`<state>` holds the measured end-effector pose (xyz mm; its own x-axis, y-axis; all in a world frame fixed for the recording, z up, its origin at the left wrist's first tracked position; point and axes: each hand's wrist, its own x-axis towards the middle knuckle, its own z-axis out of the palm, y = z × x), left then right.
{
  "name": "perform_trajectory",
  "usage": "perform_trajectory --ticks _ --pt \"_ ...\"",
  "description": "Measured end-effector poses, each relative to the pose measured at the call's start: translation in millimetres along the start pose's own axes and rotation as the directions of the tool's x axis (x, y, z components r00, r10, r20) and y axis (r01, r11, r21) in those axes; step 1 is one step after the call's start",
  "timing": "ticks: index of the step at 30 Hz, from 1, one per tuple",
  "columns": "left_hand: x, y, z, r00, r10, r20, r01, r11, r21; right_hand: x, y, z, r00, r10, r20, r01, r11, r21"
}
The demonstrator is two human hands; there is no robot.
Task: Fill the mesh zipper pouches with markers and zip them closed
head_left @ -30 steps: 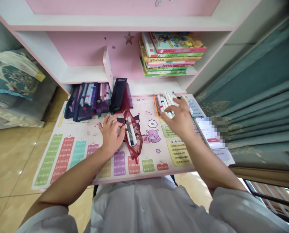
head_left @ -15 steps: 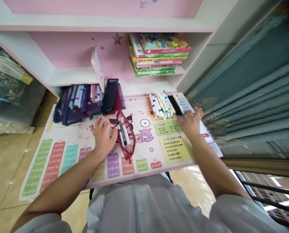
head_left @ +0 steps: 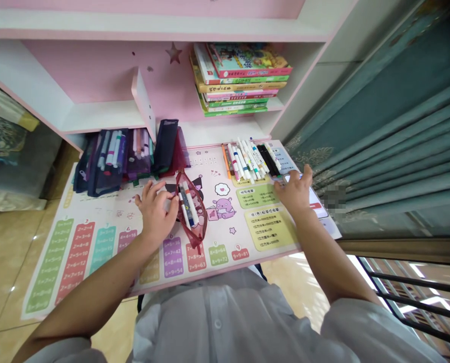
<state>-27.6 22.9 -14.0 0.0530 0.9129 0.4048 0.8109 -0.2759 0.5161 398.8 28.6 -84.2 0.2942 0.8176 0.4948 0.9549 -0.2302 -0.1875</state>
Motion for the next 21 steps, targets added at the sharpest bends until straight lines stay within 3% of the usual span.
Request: perform_trajectory --ticks 11,21 --pt "-0.7 0.4 0.4 1.000 -0.003 0.009 0.003 1.000 0.007 8.6 -12.2 -4.3 0.999 -0.044 0.012 0.045 0.993 -0.110" --pt "-1.5 -0.7 1.0 1.000 0.005 -0.001 -0.005 1.000 0.011 10.2 -22.2 -4.2 1.000 0.025 0.011 -0.024 0.994 -0.107"
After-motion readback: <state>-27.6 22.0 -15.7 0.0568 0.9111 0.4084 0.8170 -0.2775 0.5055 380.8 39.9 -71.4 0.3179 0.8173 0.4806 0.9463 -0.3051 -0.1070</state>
